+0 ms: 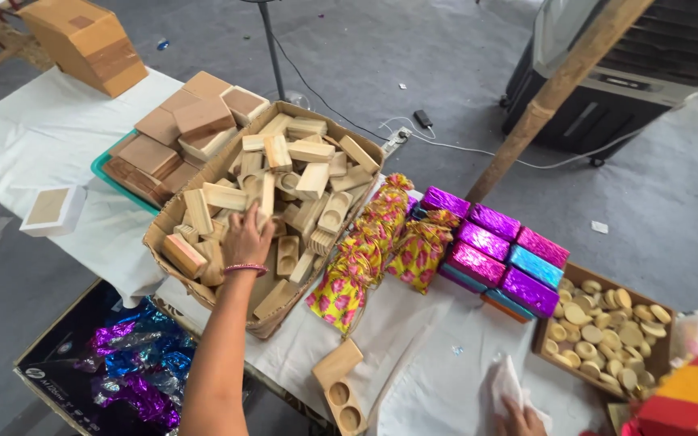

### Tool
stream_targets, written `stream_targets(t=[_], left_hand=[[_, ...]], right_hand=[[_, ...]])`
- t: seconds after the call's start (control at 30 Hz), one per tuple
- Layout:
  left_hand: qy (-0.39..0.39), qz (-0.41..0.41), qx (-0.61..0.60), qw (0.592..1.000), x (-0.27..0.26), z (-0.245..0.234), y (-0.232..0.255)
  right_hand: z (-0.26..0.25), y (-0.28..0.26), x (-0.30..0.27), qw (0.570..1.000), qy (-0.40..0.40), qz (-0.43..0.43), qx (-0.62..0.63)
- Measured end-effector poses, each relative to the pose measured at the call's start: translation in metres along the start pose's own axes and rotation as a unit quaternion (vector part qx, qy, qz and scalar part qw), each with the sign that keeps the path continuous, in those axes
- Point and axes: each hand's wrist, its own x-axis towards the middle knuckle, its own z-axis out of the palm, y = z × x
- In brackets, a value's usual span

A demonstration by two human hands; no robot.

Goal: The person wraps a small wooden object in shiny purple foil, folds the edges, and secures it with tape. They then pick up a larger wooden block and wipe it with a white cloth.

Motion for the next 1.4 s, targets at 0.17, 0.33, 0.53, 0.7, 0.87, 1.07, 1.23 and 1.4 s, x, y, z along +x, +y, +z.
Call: stream_targets(t=[0.17, 0.33, 0.53, 0.7, 0.87, 1.07, 1.23, 1.4], left_hand=[[-0.109, -0.053, -0.714, 0.689, -0.043, 0.049, 0.073], [-0.391, -0.088, -0.83, 0.388, -0.133, 0.11, 0.196], [-0.437, -0.164, -0.81, 0.356, -0.235, 0.135, 0.293], [-0.446, -0.136, -0.832, 0.301, -0.241, 0.143, 0.291], [-0.404, -0.108, -0.783, 0.461, -0.227, 0.164, 0.263], [-0.602, 0.2, -0.555, 0.538, -0.233, 0.091, 0.243], [-0.438, 0.209, -0.546, 0.683, -0.224, 0.183, 0.245], [-0.376, -0.033, -0.608, 0.699, -0.26, 0.245, 0.264]], right_hand=[[-0.047, -0.092, 0.025, 1.0, -0.025, -0.009, -0.012], [-0.213, -0.241, 0.089, 0.919, 0.166, -0.109, 0.34], [-0.199, -0.277, 0.12, 0.945, 0.176, -0.134, 0.242], [-0.178, -0.272, 0.072, 0.934, 0.2, -0.19, 0.227], [-0.124, -0.202, 0.058, 0.921, 0.162, -0.114, 0.336], [-0.194, -0.166, 0.082, 0.857, 0.065, 0.001, 0.511], [-0.211, -0.176, 0.069, 0.931, 0.003, 0.031, 0.365], [-0.192, -0.227, 0.066, 0.888, 0.096, 0.185, 0.409]])
